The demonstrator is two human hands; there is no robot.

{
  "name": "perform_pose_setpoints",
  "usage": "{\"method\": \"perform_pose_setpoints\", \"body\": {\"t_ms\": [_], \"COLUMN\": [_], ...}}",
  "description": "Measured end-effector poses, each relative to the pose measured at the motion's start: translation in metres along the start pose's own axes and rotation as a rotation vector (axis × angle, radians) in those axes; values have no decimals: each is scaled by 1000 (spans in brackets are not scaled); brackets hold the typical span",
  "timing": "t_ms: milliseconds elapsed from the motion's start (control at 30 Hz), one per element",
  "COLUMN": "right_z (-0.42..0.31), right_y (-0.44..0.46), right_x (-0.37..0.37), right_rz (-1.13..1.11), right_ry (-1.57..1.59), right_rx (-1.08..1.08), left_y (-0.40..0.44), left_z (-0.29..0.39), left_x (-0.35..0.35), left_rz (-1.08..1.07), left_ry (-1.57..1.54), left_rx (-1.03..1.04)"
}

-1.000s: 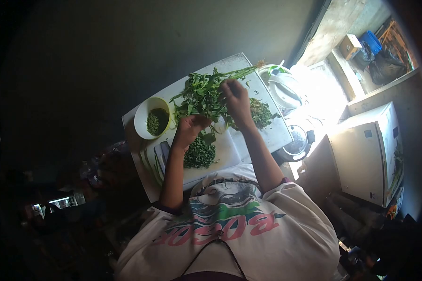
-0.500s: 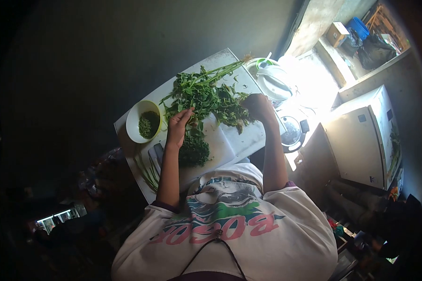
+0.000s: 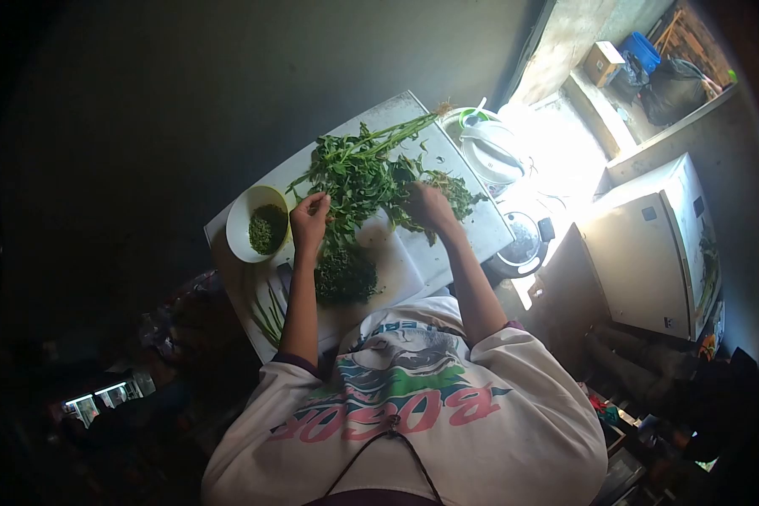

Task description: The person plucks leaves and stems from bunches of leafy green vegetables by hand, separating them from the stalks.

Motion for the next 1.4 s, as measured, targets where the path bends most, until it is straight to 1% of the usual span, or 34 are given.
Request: {"method": "perform_pose_setpoints", "body": {"t_ms": [33,67,100,133,167,200,233,333,367,433,467,500,567,600,667,767,833,967,1067,1100,1133,1167,1233,1267,1333,1367,1400], "right_z": [-3,4,-2,0,8,15,22,30,31,38,42,44,49,50,50,50,59,71,92,95,98,104,100,101,88,80,68], "right_y": [2,0,-3,-1,-1,-1,1,-1,-2,-4,-5,-7,-8,-9,-12,-14,-13,-9,-4,-2,-2,-2,-1,0,3,4,7], "right_x": [11,21,24,34,43,47,50,41,35,33,32,32,25,22,11,-7,-11,-16,-14,-17,-20,-19,-27,-28,-40,-45,-48], "right_rz": [43,45,45,70,62,70,80,126,153,157,163,163,223,228,246,245,229,239,199,238,277,272,206,106,115,127,114], "right_ry": [-59,-98,-138,-173,-174,-224,-275,-248,-232,-232,-231,-231,-226,-227,-137,-108,-106,-122,-111,-101,-92,-89,-93,-138,-139,-142,-134], "right_rx": [-100,-88,-76,-135,-137,-105,-73,-64,-64,-42,-29,-23,5,9,-1,9,22,12,71,37,2,3,33,58,58,54,5], "left_y": [8,17,27,35,40,46,49,42,37,15,2,-6,-26,-33,-37,-40,-37,-29,-22,-19,-19,-19,-20,-21,-33,-33,-36], "left_z": [-3,-5,-14,-14,-13,-25,-30,-29,-30,-11,-4,-3,-1,-7,-21,-25,-26,-35,-38,-38,-33,-33,-25,-21,-5,-3,-3], "left_x": [1,4,8,9,11,15,17,28,34,50,62,69,98,109,124,140,145,152,152,150,148,148,150,152,165,170,180], "left_rz": [3,6,9,59,110,78,82,102,95,69,9,3,-197,-249,-289,-350,-343,-333,-284,-257,-227,-228,-242,-245,-340,-344,-433], "left_ry": [95,189,187,280,372,402,402,616,617,499,593,595,600,620,653,704,736,778,778,811,773,778,743,747,604,606,569], "left_rx": [42,84,81,239,398,312,306,467,463,650,731,730,789,845,840,820,773,770,766,755,770,766,722,718,861,859,857]}}
Point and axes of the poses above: each hand's wrist, its own y-axis towards the middle knuckle, its own x-axis out of the palm, z = x × y, the point moved 8 cm from there along y, towards the middle knuckle, and after that the axes turned 14 degrees about z, right-handed, at the moved point
